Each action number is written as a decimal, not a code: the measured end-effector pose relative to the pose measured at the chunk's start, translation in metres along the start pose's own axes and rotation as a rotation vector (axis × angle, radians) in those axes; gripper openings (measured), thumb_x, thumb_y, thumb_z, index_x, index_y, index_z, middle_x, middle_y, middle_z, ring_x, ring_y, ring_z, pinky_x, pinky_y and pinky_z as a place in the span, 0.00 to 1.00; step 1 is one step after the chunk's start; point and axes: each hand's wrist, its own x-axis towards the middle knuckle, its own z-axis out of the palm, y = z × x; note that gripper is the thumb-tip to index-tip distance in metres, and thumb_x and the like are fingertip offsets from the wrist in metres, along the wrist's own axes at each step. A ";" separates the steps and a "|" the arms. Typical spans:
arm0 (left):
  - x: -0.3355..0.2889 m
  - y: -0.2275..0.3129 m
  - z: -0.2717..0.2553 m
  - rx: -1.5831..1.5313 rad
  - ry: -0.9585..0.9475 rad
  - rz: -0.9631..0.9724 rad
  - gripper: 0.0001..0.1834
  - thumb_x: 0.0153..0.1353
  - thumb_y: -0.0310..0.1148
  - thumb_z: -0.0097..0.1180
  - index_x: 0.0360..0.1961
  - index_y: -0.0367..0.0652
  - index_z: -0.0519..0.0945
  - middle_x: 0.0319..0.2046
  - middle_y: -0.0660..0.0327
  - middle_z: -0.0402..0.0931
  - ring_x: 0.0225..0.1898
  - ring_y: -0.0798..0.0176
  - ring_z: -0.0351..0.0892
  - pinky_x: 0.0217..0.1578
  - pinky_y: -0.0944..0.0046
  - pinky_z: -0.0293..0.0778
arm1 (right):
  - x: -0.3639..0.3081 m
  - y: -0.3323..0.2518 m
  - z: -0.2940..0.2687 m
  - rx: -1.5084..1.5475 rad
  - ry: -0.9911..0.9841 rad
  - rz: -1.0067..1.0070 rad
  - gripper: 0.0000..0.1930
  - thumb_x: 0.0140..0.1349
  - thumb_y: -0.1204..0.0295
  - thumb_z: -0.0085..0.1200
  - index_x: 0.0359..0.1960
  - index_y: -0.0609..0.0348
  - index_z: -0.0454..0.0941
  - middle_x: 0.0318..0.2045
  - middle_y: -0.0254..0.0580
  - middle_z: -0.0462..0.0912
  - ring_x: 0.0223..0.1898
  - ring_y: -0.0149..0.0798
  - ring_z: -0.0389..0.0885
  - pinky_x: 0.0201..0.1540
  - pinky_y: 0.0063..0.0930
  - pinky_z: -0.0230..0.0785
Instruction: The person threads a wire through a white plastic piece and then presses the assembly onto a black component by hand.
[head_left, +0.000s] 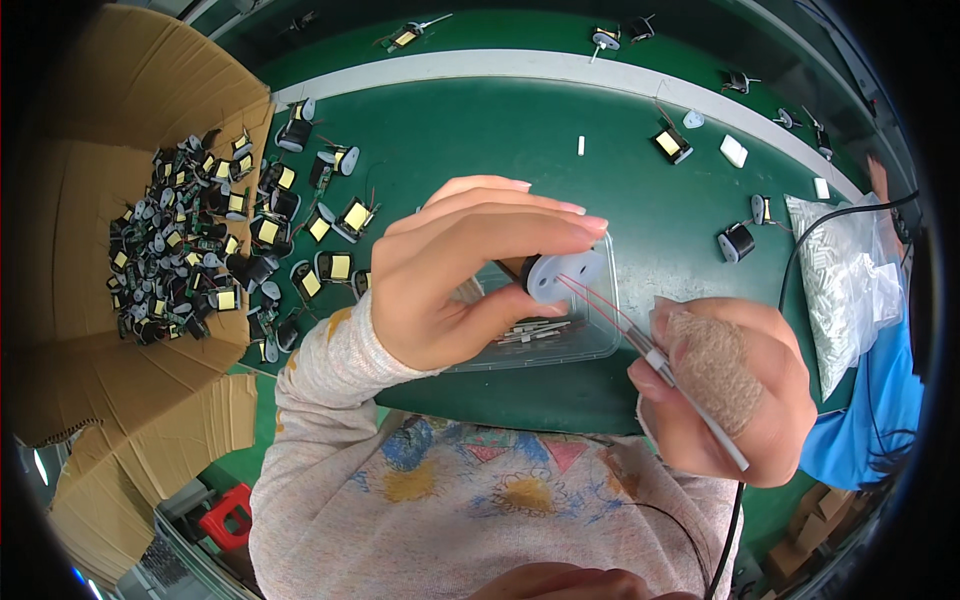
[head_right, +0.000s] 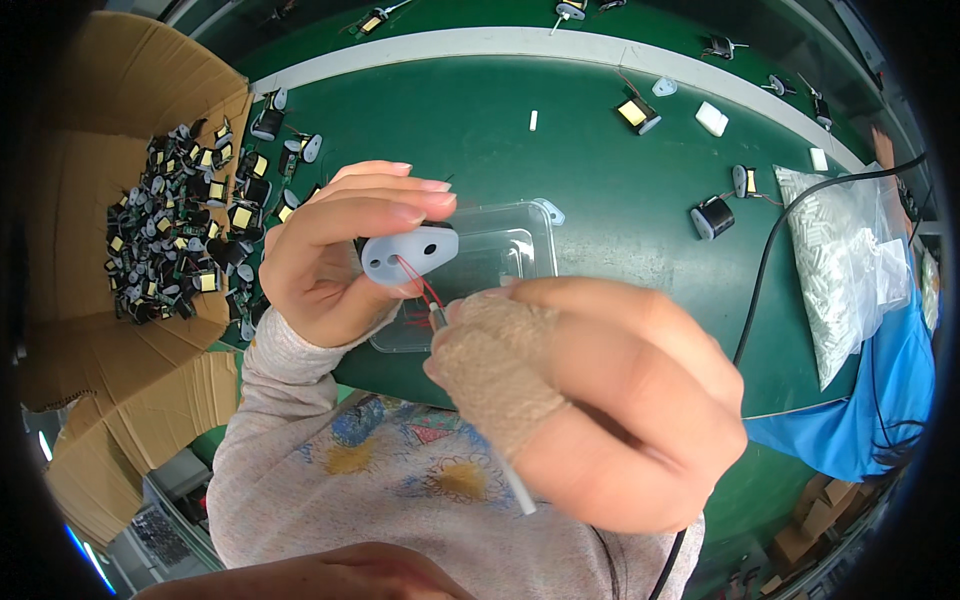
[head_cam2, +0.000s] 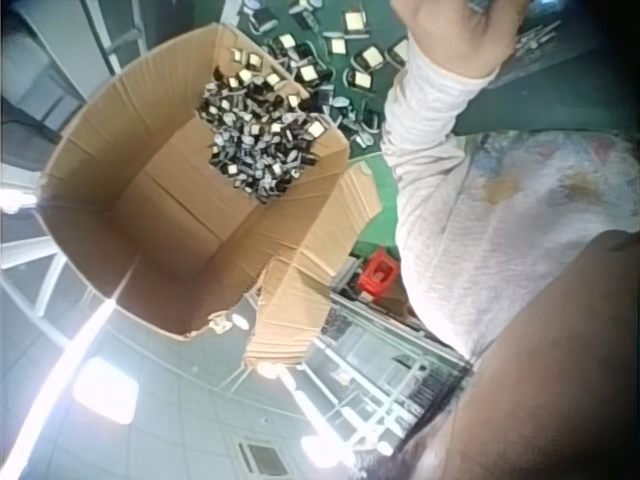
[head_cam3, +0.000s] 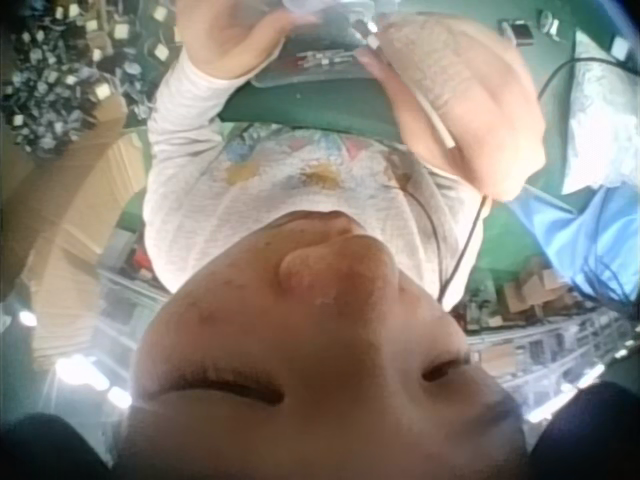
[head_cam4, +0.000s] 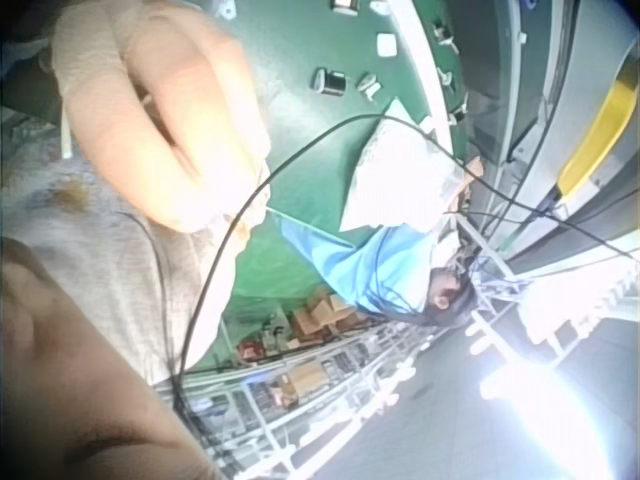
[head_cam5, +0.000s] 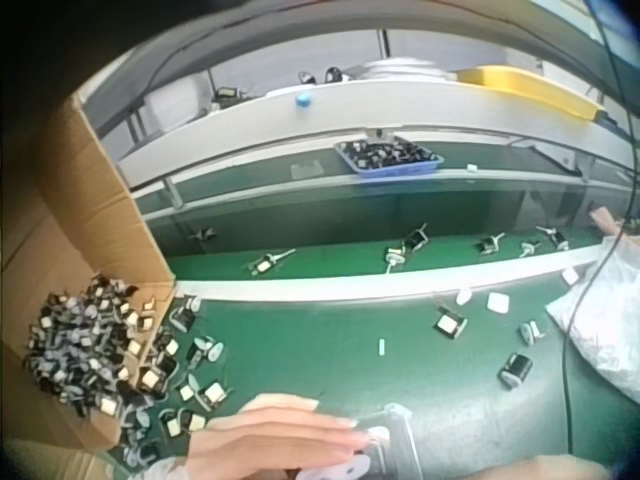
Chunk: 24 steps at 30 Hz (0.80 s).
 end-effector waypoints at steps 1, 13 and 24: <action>-0.001 0.000 0.000 0.003 -0.001 -0.001 0.20 0.49 0.35 0.65 0.40 0.36 0.73 0.37 0.48 0.80 0.42 0.52 0.80 0.50 0.52 0.67 | -0.001 -0.002 0.001 -0.012 -0.018 0.013 0.20 0.28 0.88 0.61 0.31 0.71 0.75 0.28 0.53 0.79 0.26 0.46 0.79 0.25 0.30 0.73; -0.001 0.000 -0.001 0.053 0.047 0.022 0.19 0.48 0.33 0.66 0.38 0.36 0.74 0.36 0.49 0.80 0.41 0.51 0.80 0.49 0.51 0.68 | 0.000 0.002 0.002 -0.031 -0.029 0.026 0.20 0.26 0.86 0.63 0.29 0.72 0.77 0.27 0.52 0.79 0.26 0.46 0.79 0.26 0.28 0.72; -0.001 -0.003 -0.003 0.108 0.036 0.049 0.17 0.48 0.33 0.66 0.36 0.36 0.76 0.35 0.50 0.80 0.41 0.51 0.80 0.48 0.52 0.70 | -0.001 0.005 0.006 0.034 0.005 0.007 0.20 0.27 0.86 0.64 0.30 0.72 0.77 0.28 0.52 0.79 0.26 0.45 0.79 0.26 0.28 0.72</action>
